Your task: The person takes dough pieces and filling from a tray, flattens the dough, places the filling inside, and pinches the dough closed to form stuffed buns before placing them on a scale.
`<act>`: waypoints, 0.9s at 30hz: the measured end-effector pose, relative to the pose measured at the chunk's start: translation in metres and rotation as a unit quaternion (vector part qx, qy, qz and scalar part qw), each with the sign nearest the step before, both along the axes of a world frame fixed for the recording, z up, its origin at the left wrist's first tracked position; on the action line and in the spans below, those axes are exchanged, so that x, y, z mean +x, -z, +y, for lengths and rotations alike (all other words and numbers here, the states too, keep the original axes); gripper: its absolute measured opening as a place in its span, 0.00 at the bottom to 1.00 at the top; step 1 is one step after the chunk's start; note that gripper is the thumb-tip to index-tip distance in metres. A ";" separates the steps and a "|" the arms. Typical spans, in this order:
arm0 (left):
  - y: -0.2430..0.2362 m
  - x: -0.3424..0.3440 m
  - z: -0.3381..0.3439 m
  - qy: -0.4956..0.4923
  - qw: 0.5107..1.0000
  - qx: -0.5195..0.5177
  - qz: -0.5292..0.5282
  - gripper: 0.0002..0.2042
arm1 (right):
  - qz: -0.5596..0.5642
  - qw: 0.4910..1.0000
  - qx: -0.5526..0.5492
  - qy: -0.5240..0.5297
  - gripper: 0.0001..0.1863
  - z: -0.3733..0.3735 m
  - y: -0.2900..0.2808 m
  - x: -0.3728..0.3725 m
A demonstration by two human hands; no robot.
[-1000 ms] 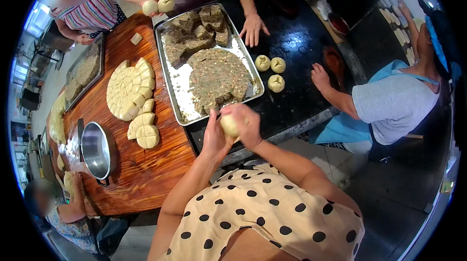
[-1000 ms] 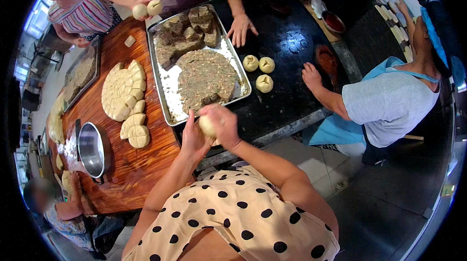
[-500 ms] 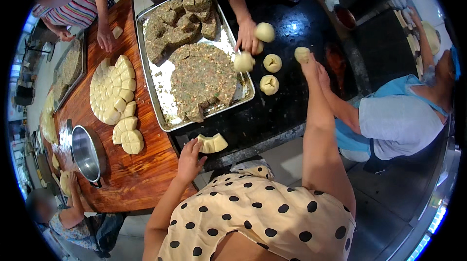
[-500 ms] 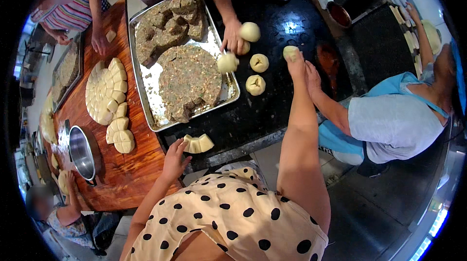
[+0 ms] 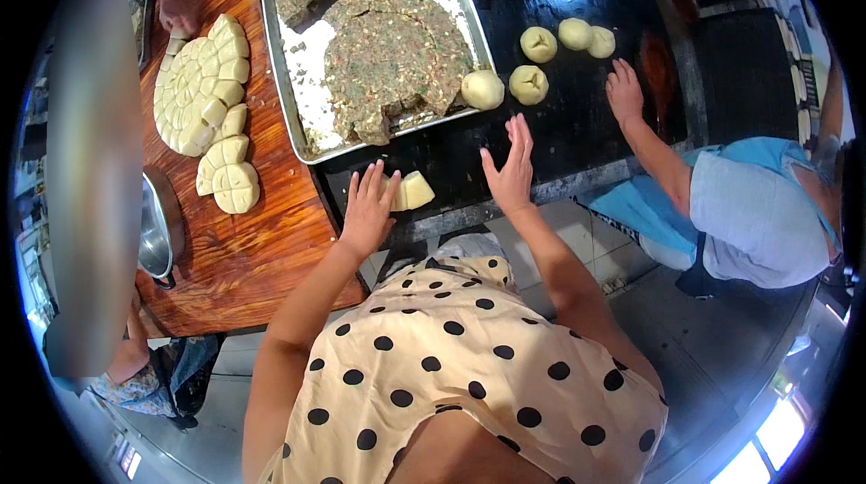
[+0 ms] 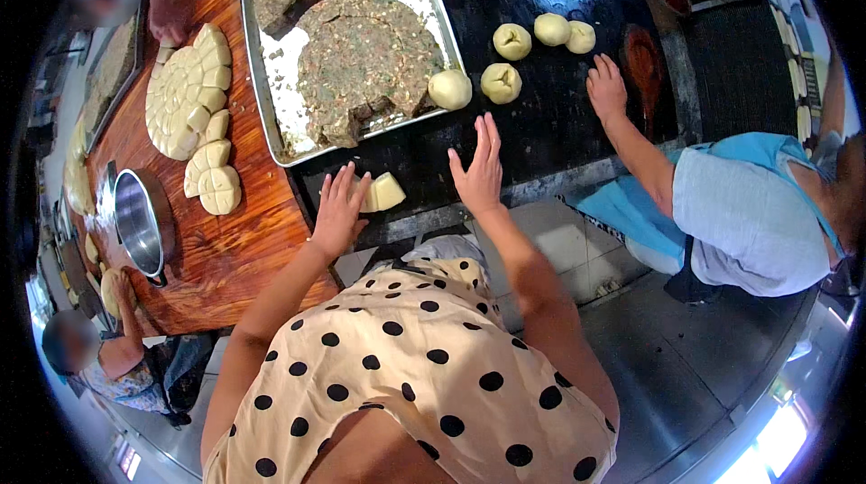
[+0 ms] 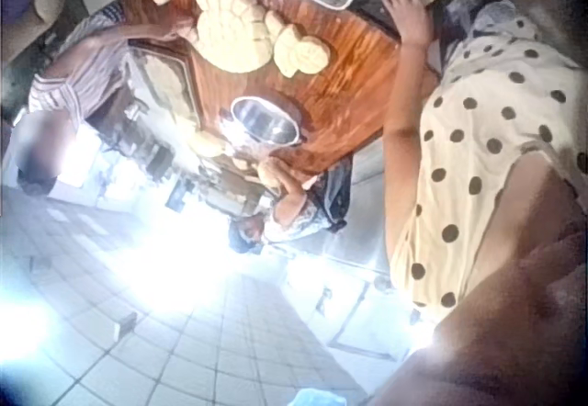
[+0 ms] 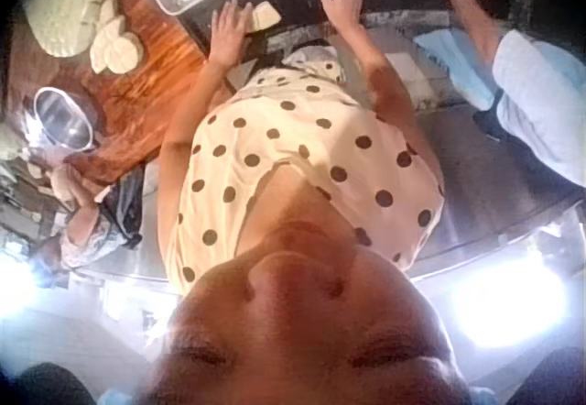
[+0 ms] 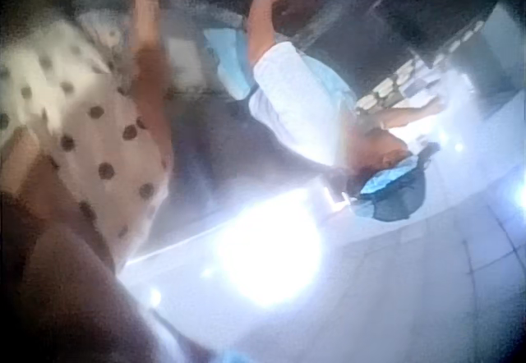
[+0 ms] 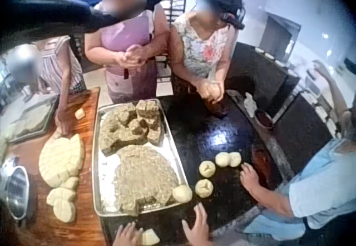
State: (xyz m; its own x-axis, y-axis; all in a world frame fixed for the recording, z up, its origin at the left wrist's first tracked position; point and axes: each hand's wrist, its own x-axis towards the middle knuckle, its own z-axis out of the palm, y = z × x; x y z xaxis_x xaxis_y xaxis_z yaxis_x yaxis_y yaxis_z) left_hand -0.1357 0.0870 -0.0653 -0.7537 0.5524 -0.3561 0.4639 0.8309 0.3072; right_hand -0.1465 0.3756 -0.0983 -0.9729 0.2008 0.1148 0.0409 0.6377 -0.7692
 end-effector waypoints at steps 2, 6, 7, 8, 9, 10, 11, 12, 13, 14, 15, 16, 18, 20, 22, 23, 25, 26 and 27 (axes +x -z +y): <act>-0.002 -0.008 0.001 0.006 1.000 0.015 0.007 0.47 | 0.033 0.993 0.113 -0.005 0.43 0.004 -0.012 -0.021; 0.000 -0.006 -0.002 -0.011 0.998 0.057 0.008 0.42 | 0.022 0.978 0.188 -0.090 0.49 0.008 -0.041 -0.075; -0.001 -0.009 -0.002 -0.006 0.998 0.059 0.009 0.41 | -0.015 0.980 0.171 -0.104 0.49 0.012 -0.038 -0.085; -0.004 -0.010 -0.001 -0.002 0.998 0.060 0.010 0.40 | -0.051 0.980 0.154 -0.117 0.50 0.017 -0.035 -0.095; -0.007 -0.009 0.000 -0.002 0.998 0.061 0.009 0.40 | -0.045 0.972 0.179 -0.142 0.46 0.018 -0.032 -0.104; -0.009 -0.011 0.002 -0.006 0.996 0.086 0.015 0.37 | -0.059 0.970 0.173 -0.157 0.44 0.022 -0.031 -0.108; -0.011 -0.014 0.003 -0.010 0.994 0.111 0.021 0.34 | -0.072 0.968 0.168 -0.172 0.42 0.027 -0.030 -0.111; -0.014 -0.017 0.005 -0.017 0.990 0.136 0.027 0.32 | -0.085 0.965 0.163 -0.189 0.40 0.028 -0.031 -0.115; -0.017 -0.021 0.009 -0.045 0.985 0.165 0.009 0.30 | -0.051 0.968 0.164 -0.181 0.35 0.029 -0.032 -0.114; -0.020 -0.024 0.013 -0.072 0.978 0.193 -0.010 0.29 | -0.046 0.976 0.141 -0.156 0.35 0.028 -0.031 -0.111; -0.023 -0.029 0.020 -0.099 0.969 0.224 -0.028 0.27 | -0.040 0.983 0.120 -0.132 0.35 0.028 -0.029 -0.106; -0.033 -0.037 0.028 -0.119 0.958 0.257 -0.049 0.26 | -0.032 0.989 0.096 -0.106 0.36 0.029 -0.031 -0.101; -0.050 -0.052 0.044 -0.157 0.928 0.324 -0.094 0.24 | -0.028 0.997 -0.075 0.011 0.34 0.026 -0.028 -0.092; -0.037 -0.064 0.059 -0.314 0.757 0.475 -0.320 0.25 | -0.038 0.925 -0.379 0.007 0.35 0.018 -0.038 -0.087; -0.058 -0.087 0.080 -0.453 0.537 0.543 -0.460 0.29 | -0.050 0.890 -0.451 -0.041 0.35 -0.005 -0.079 -0.081; -0.066 -0.099 0.084 -0.434 0.465 0.574 -0.516 0.31 | -0.044 0.871 -0.484 -0.073 0.36 -0.018 -0.098 -0.079; -0.081 -0.115 0.093 -0.384 0.347 0.651 -0.555 0.33 | -0.068 0.897 -0.413 -0.141 0.37 -0.036 -0.121 -0.081; -0.078 -0.122 0.090 -0.376 0.263 0.667 -0.587 0.30 | -0.049 0.921 -0.342 -0.182 0.38 -0.041 -0.124 -0.087; -0.086 -0.127 0.091 -0.401 0.287 0.675 -0.549 0.28 | -0.021 0.940 -0.265 -0.214 0.40 -0.045 -0.129 -0.095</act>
